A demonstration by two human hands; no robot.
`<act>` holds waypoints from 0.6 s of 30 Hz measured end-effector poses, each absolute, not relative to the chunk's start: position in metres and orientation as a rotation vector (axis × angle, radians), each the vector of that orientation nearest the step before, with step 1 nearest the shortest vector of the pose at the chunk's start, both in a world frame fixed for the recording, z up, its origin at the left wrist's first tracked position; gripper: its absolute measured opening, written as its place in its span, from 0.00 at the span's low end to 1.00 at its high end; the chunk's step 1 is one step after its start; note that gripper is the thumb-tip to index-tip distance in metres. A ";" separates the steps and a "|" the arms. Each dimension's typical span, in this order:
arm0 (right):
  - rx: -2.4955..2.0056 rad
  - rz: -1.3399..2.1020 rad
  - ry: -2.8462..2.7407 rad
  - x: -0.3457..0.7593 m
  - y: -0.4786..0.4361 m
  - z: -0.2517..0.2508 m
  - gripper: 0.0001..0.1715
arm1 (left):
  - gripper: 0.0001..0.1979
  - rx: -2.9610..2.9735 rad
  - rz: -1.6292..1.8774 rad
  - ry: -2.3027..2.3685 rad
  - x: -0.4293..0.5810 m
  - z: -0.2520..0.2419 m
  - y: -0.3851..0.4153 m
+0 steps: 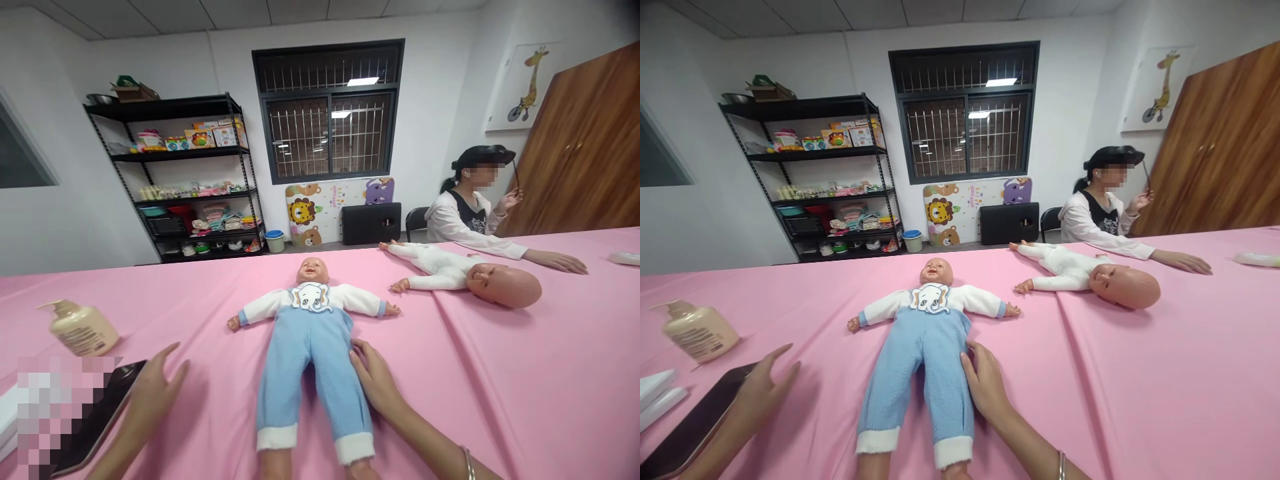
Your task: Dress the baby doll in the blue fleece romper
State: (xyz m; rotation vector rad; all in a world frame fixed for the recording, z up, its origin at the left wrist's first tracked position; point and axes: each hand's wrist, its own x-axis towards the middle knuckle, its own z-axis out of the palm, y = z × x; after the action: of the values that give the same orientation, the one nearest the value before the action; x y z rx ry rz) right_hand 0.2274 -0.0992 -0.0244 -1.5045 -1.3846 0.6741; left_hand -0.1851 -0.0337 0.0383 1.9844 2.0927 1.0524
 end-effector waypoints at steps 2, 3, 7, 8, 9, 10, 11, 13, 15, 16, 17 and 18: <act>-1.483 0.699 -1.354 0.227 -0.100 -0.024 0.27 | 0.28 1.718 1.108 1.701 -0.140 0.038 -0.035; -1.466 0.721 -1.321 0.227 -0.100 -0.023 0.28 | 0.29 1.552 1.072 1.555 -0.118 0.038 -0.036; -1.288 0.893 -1.119 0.228 -0.096 -0.021 0.35 | 0.24 1.154 0.869 1.045 -0.043 0.039 -0.032; -1.234 0.950 -1.069 0.229 -0.094 -0.021 0.37 | 0.22 1.147 0.900 0.952 -0.030 0.040 -0.028; -1.190 1.007 -1.028 0.229 -0.092 -0.020 0.39 | 0.21 1.116 0.923 0.925 -0.019 0.040 -0.024; -1.159 1.060 -0.997 0.230 -0.091 -0.020 0.41 | 0.21 1.066 0.937 0.935 -0.010 0.040 -0.019; -1.138 1.105 -0.971 0.230 -0.089 -0.018 0.43 | 0.21 1.031 0.941 0.938 -0.003 0.040 -0.014; -1.105 1.183 -0.930 0.231 -0.088 -0.014 0.46 | 0.24 0.971 0.925 0.949 0.006 0.041 -0.009; -1.092 1.252 -0.913 0.232 -0.089 -0.004 0.46 | 0.26 0.940 0.870 0.934 0.007 0.044 -0.013; -1.104 1.299 -0.920 0.233 -0.091 0.002 0.43 | 0.27 0.924 0.829 0.930 0.006 0.048 -0.019; -1.117 1.362 -0.937 0.234 -0.093 0.008 0.40 | 0.26 0.908 0.783 0.924 0.004 0.051 -0.028; -1.124 1.439 -0.965 0.235 -0.097 0.015 0.37 | 0.26 0.893 0.736 0.914 0.001 0.056 -0.040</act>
State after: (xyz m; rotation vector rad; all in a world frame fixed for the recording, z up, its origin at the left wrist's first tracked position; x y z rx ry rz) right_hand 0.2351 -0.0967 0.0151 -1.1240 -0.9647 1.4388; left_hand 0.0013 -0.0405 0.0555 0.8926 0.9136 0.7363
